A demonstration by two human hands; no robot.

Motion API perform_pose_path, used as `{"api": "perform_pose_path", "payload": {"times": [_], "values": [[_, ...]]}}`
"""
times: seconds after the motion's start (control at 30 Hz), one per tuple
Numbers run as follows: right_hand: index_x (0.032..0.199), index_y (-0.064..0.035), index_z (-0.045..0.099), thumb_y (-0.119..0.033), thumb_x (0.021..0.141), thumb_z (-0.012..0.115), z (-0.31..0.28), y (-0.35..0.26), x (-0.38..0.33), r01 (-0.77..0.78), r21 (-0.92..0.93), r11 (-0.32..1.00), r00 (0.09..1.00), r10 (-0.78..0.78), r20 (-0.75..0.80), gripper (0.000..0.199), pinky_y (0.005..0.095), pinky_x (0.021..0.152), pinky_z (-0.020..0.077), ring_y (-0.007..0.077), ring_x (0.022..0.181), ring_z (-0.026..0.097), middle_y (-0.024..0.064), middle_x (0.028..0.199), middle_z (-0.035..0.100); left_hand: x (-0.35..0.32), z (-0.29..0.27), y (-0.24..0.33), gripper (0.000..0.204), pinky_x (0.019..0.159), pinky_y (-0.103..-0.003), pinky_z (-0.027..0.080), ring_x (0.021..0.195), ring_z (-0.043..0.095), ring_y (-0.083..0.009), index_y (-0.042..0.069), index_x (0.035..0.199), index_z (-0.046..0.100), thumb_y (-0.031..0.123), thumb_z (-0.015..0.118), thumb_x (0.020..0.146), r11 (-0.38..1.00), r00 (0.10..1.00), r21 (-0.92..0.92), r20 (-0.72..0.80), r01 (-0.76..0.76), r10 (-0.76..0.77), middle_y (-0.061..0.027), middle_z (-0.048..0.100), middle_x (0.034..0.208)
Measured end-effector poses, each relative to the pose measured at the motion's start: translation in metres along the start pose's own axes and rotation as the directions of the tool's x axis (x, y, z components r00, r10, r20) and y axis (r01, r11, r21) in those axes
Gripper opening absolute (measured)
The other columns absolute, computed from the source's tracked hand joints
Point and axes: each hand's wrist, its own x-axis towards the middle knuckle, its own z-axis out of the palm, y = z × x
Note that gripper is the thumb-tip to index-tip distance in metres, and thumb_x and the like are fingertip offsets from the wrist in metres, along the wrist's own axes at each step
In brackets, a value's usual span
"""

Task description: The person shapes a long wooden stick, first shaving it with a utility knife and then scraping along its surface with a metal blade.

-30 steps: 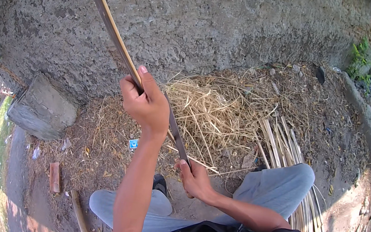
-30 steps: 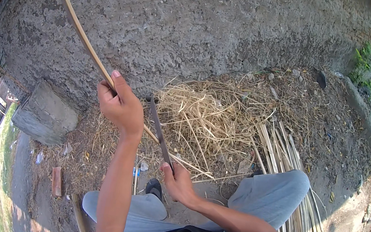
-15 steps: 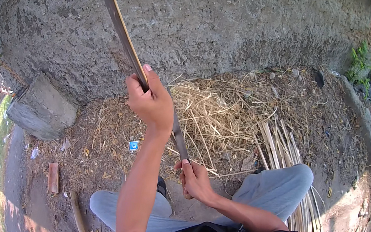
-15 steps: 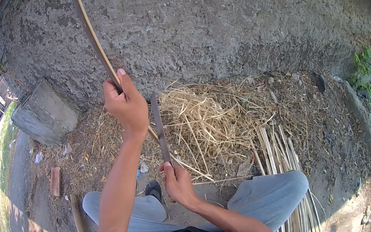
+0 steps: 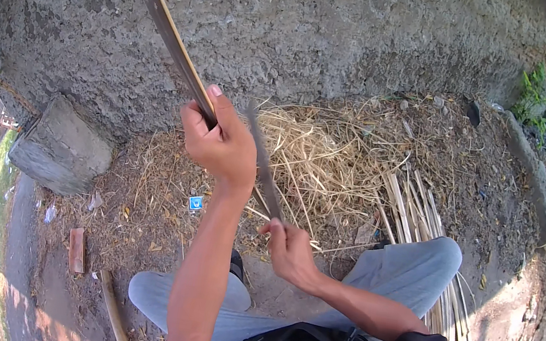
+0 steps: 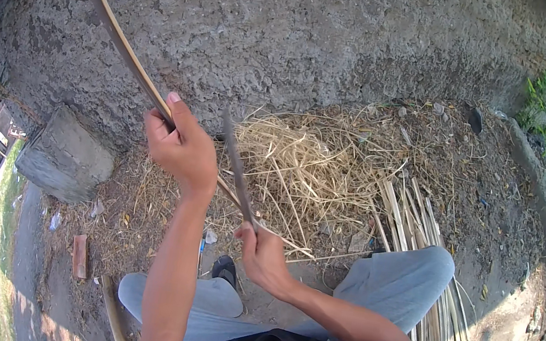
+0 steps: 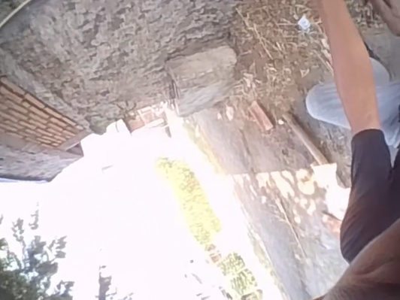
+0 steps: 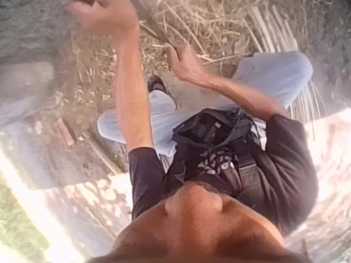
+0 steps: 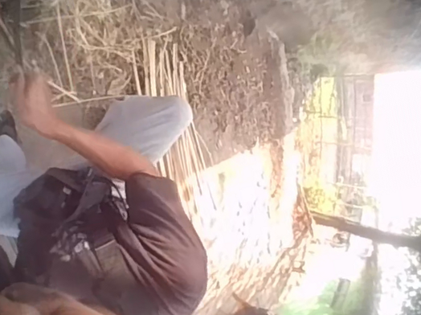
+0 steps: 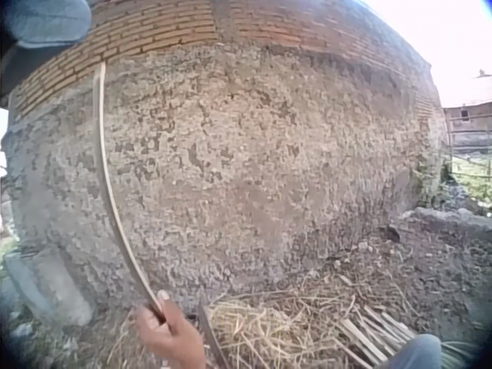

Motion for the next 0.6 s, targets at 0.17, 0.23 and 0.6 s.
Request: {"api": "perform_pose_path", "payload": {"times": [0.17,0.23,0.6], "values": [[0.084,0.0019,0.067,-0.021,0.097,0.043,0.003,-0.007,-0.006,-0.164,-0.371,0.914,0.943,0.256,0.212,0.035,0.0385,0.048,0.039,0.0169,0.046,0.047,0.0102,0.051,0.048,0.012,-0.025,-0.022,0.03,0.043,-0.023,0.03,0.048,0.038,-0.0037,0.005,0.076,0.045,0.022,0.055,0.098,0.997,0.996,0.047,-0.07,0.063,-0.06,0.0021,0.045,0.057],[0.087,0.0021,0.066,-0.022,0.097,0.042,0.011,-0.004,0.001,-0.006,-0.437,0.9,0.962,0.124,0.242,0.036,0.0375,0.048,0.0394,0.016,0.045,0.046,0.0095,0.052,0.048,0.01,-0.027,-0.019,0.026,0.043,-0.022,0.032,0.051,0.041,-0.0036,0.001,0.082,0.046,0.019,0.053,0.099,0.997,0.996,-0.031,-0.056,0.074,-0.075,0.0009,0.046,0.062],[0.094,0.0023,0.066,-0.023,0.099,0.041,0.011,-0.026,0.003,0.041,-0.358,0.933,0.972,0.047,0.231,0.036,0.0348,0.045,0.0392,0.0129,0.044,0.046,0.0046,0.053,0.047,0.002,-0.023,-0.004,0.027,0.047,-0.021,0.034,0.056,0.041,-0.0036,0.002,0.08,0.044,0.019,0.054,0.099,0.993,0.996,-0.071,-0.019,0.091,-0.093,0.0007,0.046,0.064]]}}
